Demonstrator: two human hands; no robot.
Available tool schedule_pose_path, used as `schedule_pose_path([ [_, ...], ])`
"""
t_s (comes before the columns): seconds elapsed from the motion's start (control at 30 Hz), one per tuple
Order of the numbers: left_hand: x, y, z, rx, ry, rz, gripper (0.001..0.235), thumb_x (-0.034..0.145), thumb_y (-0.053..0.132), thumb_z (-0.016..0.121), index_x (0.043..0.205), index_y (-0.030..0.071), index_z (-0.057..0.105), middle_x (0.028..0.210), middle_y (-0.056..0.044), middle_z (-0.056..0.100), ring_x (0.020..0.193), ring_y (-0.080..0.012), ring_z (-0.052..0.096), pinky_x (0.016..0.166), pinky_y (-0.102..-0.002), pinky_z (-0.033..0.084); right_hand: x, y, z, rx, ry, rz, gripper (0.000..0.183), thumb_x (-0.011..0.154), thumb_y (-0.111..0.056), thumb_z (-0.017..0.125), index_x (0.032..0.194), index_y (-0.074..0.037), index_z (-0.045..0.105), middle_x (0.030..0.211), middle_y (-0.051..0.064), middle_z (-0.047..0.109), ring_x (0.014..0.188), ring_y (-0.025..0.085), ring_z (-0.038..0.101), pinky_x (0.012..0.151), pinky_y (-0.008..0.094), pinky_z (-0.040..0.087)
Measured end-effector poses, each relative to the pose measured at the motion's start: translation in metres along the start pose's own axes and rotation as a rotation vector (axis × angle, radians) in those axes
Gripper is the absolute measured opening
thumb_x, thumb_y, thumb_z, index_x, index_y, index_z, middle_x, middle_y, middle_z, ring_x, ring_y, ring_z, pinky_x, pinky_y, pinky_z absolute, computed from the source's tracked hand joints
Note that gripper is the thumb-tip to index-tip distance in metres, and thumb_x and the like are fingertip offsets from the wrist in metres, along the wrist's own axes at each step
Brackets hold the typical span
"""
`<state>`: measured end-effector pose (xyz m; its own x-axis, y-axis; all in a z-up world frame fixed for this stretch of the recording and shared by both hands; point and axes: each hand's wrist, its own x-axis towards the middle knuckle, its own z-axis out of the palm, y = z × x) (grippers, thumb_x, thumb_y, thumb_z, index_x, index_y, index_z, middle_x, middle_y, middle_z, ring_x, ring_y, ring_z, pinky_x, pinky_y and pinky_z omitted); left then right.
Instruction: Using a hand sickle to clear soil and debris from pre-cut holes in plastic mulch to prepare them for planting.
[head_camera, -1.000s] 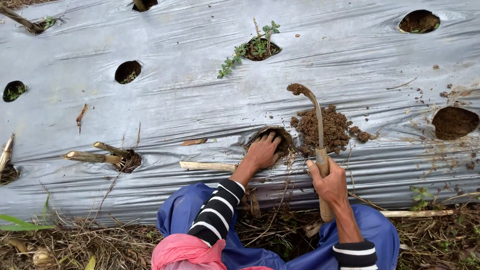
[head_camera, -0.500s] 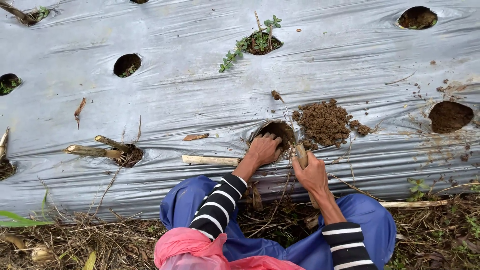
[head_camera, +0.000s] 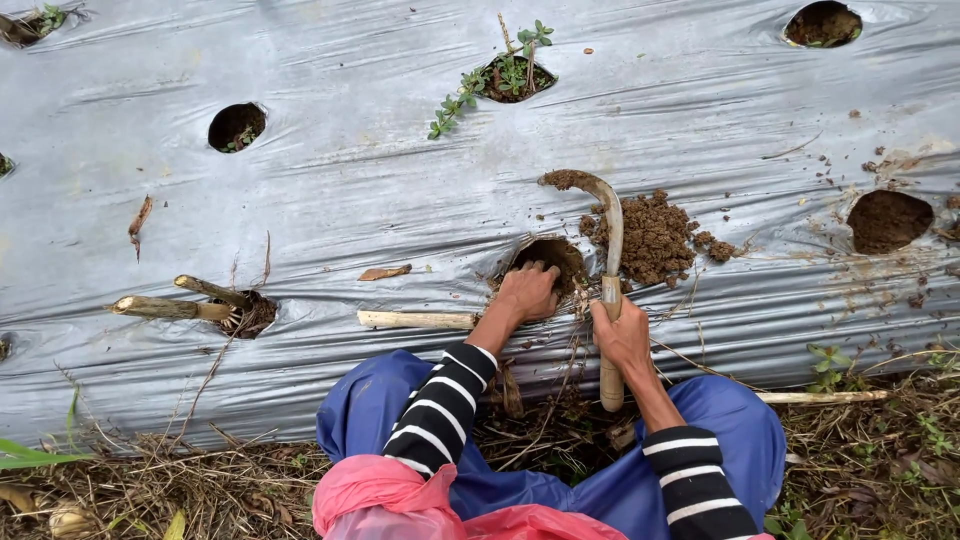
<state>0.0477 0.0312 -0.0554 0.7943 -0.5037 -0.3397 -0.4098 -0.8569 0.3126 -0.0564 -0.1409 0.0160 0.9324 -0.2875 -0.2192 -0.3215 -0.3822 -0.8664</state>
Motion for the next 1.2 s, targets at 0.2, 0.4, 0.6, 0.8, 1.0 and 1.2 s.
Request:
schedule_pose_path([
  [0.2,-0.026,0.015,-0.046,-0.044,0.065,0.020,0.057,0.088,0.037,0.055,0.139,0.012,0.052,0.136,-0.021,0.055,0.129,-0.0390,0.056,0.102,-0.053,0.049,-0.004,-0.020,-0.008,-0.022,-0.007,0.005,0.034,0.087,-0.031,0.070,0.063,-0.010,0.058,0.041,0.009,0.057,0.040,0.023,0.060,0.049,0.036,0.048],
  [0.4,-0.002,0.004,-0.024,0.001,0.003,0.057,0.054,0.086,0.034,0.052,0.132,0.007,0.059,0.132,-0.020,0.062,0.128,-0.0379,0.058,0.101,-0.054,0.051,0.000,0.002,-0.012,-0.114,0.052,-0.080,0.035,0.086,-0.031,0.072,0.066,-0.006,0.058,0.046,0.013,0.056,0.048,0.030,0.061,0.053,0.039,0.047],
  [0.6,0.009,0.000,0.030,0.093,-0.017,-0.080,0.042,0.083,0.024,0.053,0.115,0.005,0.072,0.114,-0.016,0.070,0.112,-0.0365,0.067,0.087,-0.052,0.055,0.000,0.015,-0.017,-0.134,0.067,-0.113,0.034,0.086,-0.030,0.071,0.067,-0.005,0.058,0.047,0.015,0.056,0.050,0.033,0.061,0.054,0.041,0.047],
  [0.8,0.007,0.000,-0.008,-0.088,0.137,-0.031,0.046,0.085,0.024,0.064,0.129,0.010,0.062,0.123,-0.018,0.065,0.115,-0.0412,0.067,0.092,-0.057,0.058,-0.002,0.025,-0.023,-0.161,0.076,-0.128,0.033,0.085,-0.030,0.072,0.070,-0.004,0.059,0.052,0.020,0.056,0.054,0.040,0.062,0.056,0.045,0.048],
  [1.0,-0.035,0.035,-0.069,-0.413,-0.034,0.039,0.062,0.098,0.020,0.051,0.154,-0.002,0.035,0.149,-0.033,0.047,0.144,-0.0515,0.041,0.118,-0.071,0.032,-0.003,0.044,-0.031,-0.178,0.099,-0.150,0.031,0.085,-0.030,0.071,0.071,-0.005,0.058,0.054,0.019,0.057,0.055,0.039,0.061,0.057,0.044,0.048],
  [1.2,0.025,-0.001,-0.007,0.023,-0.133,-0.025,0.050,0.083,0.041,0.056,0.124,0.015,0.070,0.125,-0.016,0.071,0.118,-0.0368,0.067,0.096,-0.057,0.056,-0.010,0.038,-0.033,-0.189,0.072,-0.139,0.030,0.084,-0.029,0.070,0.069,-0.006,0.058,0.053,0.017,0.056,0.054,0.037,0.061,0.056,0.043,0.048],
])
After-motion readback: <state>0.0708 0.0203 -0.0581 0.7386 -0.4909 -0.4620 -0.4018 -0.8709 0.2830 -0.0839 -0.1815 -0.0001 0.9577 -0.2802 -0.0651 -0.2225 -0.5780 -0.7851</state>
